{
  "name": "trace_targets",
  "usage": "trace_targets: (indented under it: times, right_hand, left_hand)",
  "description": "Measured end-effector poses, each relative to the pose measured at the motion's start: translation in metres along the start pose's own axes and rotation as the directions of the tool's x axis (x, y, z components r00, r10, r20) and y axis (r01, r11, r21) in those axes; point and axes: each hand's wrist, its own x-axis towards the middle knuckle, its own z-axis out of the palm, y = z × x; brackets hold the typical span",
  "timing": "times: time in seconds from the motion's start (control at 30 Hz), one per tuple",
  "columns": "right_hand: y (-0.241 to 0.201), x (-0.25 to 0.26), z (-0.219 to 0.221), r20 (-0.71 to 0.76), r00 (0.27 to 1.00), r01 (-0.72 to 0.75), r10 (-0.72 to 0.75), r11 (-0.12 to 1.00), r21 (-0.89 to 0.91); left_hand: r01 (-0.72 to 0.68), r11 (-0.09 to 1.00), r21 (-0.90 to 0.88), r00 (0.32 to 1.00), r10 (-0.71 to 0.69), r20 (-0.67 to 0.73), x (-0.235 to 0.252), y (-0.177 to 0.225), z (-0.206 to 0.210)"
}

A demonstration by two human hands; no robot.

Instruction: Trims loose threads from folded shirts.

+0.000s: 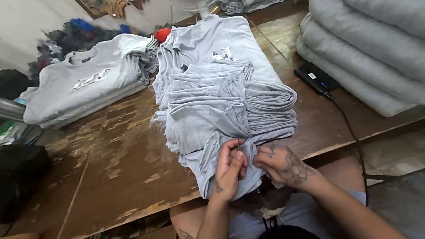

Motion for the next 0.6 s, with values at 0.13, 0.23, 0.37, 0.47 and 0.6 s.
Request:
trace_targets:
  times: [0.13,0.23,0.37,0.47,0.6]
  right_hand:
    - [0.011,-0.021,-0.034,0.069,0.994,-0.102,0.088,0.966,0.236]
    - [0.014,-0.033,-0.045,0.082,0.993,-0.109,0.088,0.949,0.297]
    - [0.001,-0.025,-0.040,0.049,0.996,-0.085,0.076,0.969,0.232]
    - [-0.010,-0.008,-0.025,0.040,0.994,-0.105,0.101,0.984,0.143]
    - [0.002,-0.002,-0.003,0.011,1.000,-0.024,0.023,0.997,0.076]
  left_hand:
    - [-0.036,0.967,0.254,0.997,0.017,0.077,-0.005,0.007,-0.002]
    - [-0.051,0.936,0.349,0.991,0.005,0.131,-0.011,0.009,-0.008]
    - [0.018,0.977,0.214,0.997,-0.034,0.069,-0.007,0.010,-0.008]
    - [0.040,0.985,0.167,0.998,-0.048,0.044,-0.007,0.009,-0.008]
    - [0.044,0.983,0.179,0.998,-0.051,0.037,-0.008,0.009,-0.007]
